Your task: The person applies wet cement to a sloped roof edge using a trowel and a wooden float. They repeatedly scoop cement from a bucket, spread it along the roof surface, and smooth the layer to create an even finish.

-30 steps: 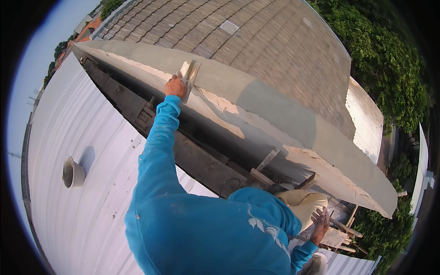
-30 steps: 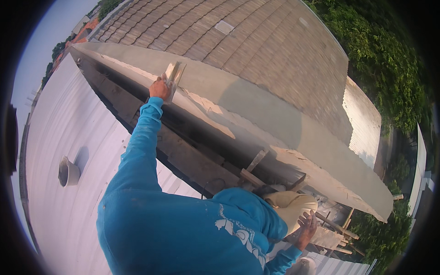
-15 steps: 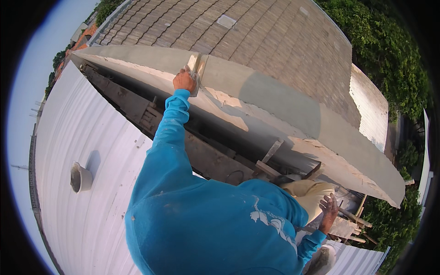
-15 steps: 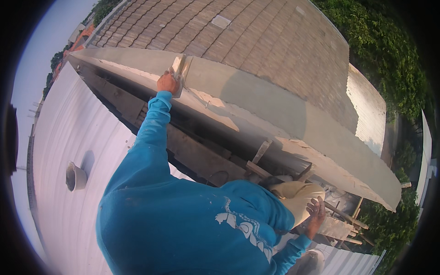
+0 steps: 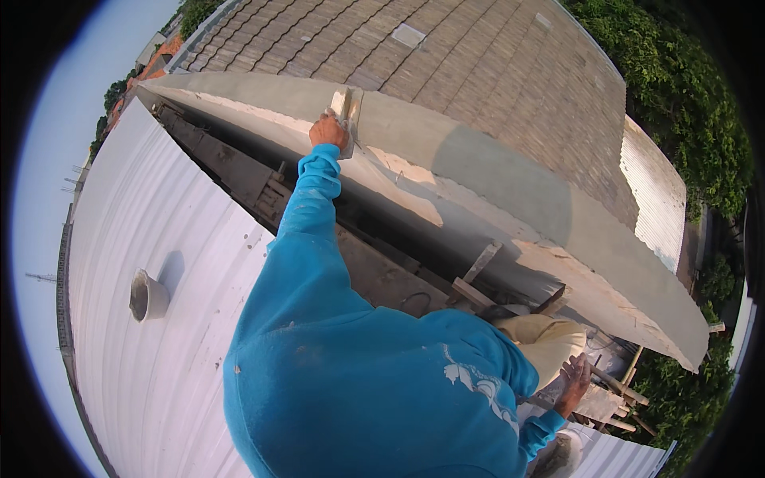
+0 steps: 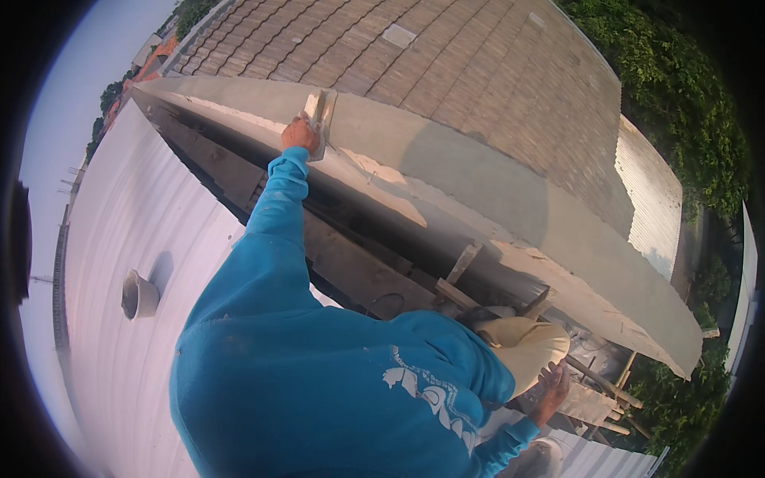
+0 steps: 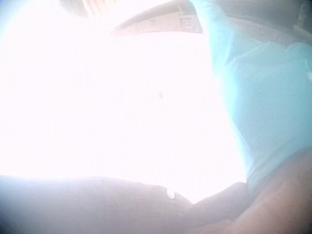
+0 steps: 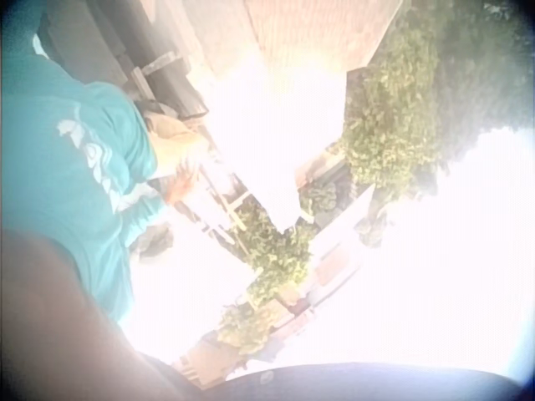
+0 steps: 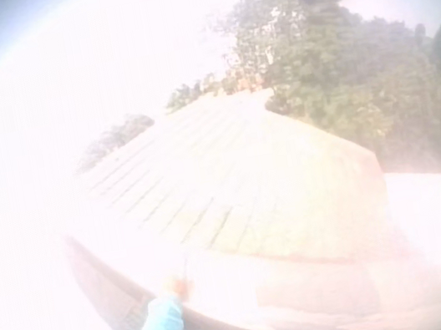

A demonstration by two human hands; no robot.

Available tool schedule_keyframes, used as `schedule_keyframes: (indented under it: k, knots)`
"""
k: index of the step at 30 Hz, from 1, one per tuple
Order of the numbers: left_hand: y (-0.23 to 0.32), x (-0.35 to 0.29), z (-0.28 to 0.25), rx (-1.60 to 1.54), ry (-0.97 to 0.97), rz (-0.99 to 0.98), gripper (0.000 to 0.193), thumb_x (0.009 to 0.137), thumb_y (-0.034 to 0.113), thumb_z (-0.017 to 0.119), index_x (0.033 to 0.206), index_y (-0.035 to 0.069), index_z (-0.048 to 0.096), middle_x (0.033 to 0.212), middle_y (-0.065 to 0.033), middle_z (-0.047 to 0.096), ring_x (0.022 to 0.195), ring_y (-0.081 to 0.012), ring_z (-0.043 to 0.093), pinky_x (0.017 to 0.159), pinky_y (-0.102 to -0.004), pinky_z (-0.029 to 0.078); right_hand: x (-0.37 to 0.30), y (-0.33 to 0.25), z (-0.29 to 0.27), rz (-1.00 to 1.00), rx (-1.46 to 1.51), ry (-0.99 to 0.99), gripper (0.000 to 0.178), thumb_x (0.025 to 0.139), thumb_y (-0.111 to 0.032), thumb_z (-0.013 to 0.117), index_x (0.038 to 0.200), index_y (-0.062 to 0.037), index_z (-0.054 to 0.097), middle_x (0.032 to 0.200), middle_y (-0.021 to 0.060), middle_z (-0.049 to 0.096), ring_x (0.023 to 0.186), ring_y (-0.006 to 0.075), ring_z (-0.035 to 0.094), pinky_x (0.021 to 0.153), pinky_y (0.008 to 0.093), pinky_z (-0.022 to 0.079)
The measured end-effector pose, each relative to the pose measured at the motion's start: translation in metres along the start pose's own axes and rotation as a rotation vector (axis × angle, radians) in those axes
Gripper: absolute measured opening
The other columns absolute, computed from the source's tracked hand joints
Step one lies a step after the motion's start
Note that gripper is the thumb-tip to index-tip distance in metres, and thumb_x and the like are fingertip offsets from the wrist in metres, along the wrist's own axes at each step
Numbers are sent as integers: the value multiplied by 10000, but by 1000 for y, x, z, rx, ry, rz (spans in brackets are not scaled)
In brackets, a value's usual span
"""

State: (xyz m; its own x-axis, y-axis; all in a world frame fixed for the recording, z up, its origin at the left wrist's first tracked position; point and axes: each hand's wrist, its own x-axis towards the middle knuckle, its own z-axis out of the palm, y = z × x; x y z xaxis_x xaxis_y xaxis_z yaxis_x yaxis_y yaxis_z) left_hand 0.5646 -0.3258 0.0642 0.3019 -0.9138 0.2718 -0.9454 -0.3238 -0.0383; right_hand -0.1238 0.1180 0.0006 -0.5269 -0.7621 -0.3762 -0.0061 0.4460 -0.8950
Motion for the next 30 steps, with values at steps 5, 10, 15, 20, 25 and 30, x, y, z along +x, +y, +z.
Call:
schedule_keyframes:
  k: [5, 10, 15, 20, 25, 30]
  knots:
    - [42, -80, -37, -97, -10, 329, 512, 903, 395, 592, 1278, 54, 520, 1048, -189, 629, 943, -391, 650, 819, -477, 527, -3, 2, 8, 15, 39, 26, 611, 981, -445, 544, 1417, -27, 455, 1237, 182, 602, 996, 236, 634, 844, 356, 528]
    - [-24, -21, -15, -19, -87, 46, 540, 896, 358, 605, 1315, 38, 487, 1053, -196, 626, 958, -385, 649, 828, -467, 528, -5, -7, 17, 9, 19, -2, 570, 995, -410, 548, 1392, -8, 475, 1172, 157, 618, 964, 214, 643, 831, 324, 527]
    - [-22, -10, -7, -8, -85, 76, 545, 884, 369, 615, 1300, 40, 490, 1062, -199, 621, 965, -387, 648, 826, -478, 525, -1, 2, 7, 17, 18, 57, 623, 973, -463, 558, 1407, -26, 467, 1211, 179, 611, 1003, 230, 632, 854, 353, 526]
    - [-3, -48, -24, -66, -76, 205, 566, 879, 384, 617, 1305, 40, 475, 1069, -201, 624, 937, -395, 654, 819, -479, 529, 3, 19, 6, -2, 23, -2, 665, 964, -481, 558, 1436, -30, 432, 1247, 183, 591, 1013, 252, 634, 863, 363, 525]
    - [-8, -4, 2, -39, -39, -11, 477, 859, 326, 627, 1191, -4, 537, 1044, -186, 626, 911, -370, 662, 782, -460, 540, 8, 28, 3, -26, 28, -60, 642, 972, -458, 555, 1439, -36, 433, 1248, 188, 592, 1012, 253, 636, 860, 349, 529]
    - [81, -98, -33, -161, -53, 359, 562, 903, 361, 587, 1313, -8, 477, 1036, -192, 608, 900, -370, 651, 784, -458, 532, 25, 14, 16, -24, 76, 29, 595, 989, -412, 539, 1440, -35, 442, 1253, 191, 596, 1024, 249, 631, 859, 342, 528]
